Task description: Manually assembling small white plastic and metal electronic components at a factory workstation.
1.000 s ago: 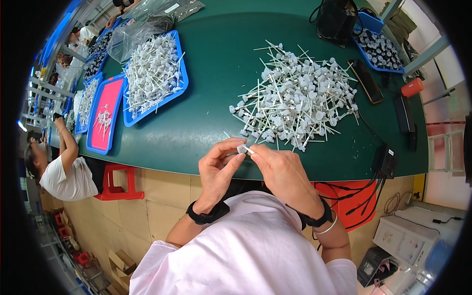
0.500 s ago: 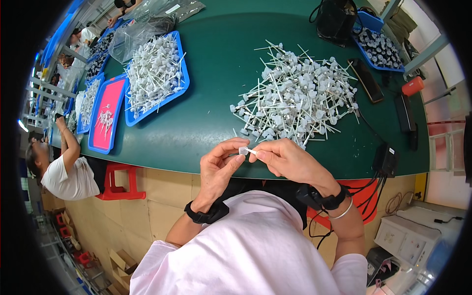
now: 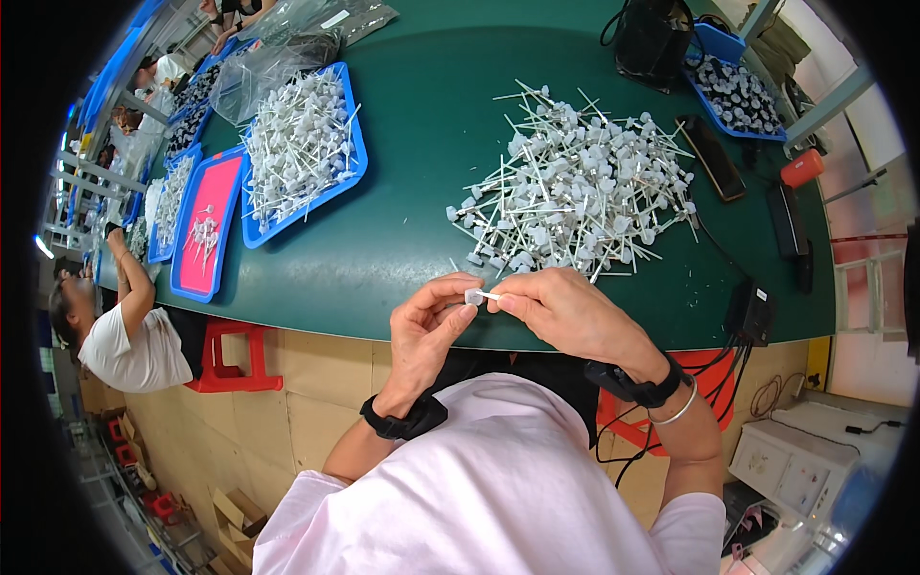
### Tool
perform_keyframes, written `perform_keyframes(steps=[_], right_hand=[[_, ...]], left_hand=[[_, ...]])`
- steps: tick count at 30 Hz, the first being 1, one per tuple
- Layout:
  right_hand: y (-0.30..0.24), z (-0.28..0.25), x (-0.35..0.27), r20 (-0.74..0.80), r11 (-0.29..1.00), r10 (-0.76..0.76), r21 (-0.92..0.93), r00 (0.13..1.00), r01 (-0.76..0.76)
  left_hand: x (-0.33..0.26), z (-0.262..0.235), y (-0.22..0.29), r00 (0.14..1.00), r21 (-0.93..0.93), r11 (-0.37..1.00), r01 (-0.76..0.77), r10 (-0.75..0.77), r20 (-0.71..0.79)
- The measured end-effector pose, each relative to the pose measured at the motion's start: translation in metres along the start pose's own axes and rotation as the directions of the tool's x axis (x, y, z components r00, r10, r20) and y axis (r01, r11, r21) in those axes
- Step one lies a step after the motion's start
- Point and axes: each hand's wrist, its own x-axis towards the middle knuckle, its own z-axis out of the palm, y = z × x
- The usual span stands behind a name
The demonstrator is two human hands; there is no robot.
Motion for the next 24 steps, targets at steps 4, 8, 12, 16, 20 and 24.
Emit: perform_keyframes(steps=[4, 8, 12, 16, 20, 24], right_hand=[[-0.002, 0.0, 0.0, -0.006, 0.998, -0.046, -0.052, 0.999, 0.046], [-0.007, -0.009, 0.003, 0.196, 0.962, 0.159, 0.19, 0.968, -0.197], [0.001, -0.007, 0.004, 0.249, 0.93, 0.147, 0.295, 0.957, -0.22], [-0.005, 0.003, 0.001, 0.075, 0.98, 0.14, 0.131, 0.987, -0.149], [-0.016, -0.004, -0.001, 0.091, 0.983, 0.16, 0.073, 0.983, -0.167], [-0.012, -0.003, -0.001, 0.063, 0.993, 0.101, 0.049, 0.993, -0.104]], left_hand=[[-0.001, -0.001, -0.003, 0.996, 0.046, 0.995, -0.087, 0.087, 0.009], [-0.001, -0.001, 0.0, 0.993, 0.108, 0.987, -0.117, 0.118, 0.003], [0.002, -0.002, 0.002, 0.997, 0.1, 0.992, -0.081, 0.08, 0.016], [0.001, 0.001, 0.003, 0.999, 0.001, 1.0, 0.029, -0.029, -0.041], [0.0, 0.003, 0.004, 0.996, -0.04, 0.998, 0.054, -0.057, -0.067], [0.0, 0.004, 0.004, 0.996, -0.05, 0.997, 0.054, -0.057, -0.068]])
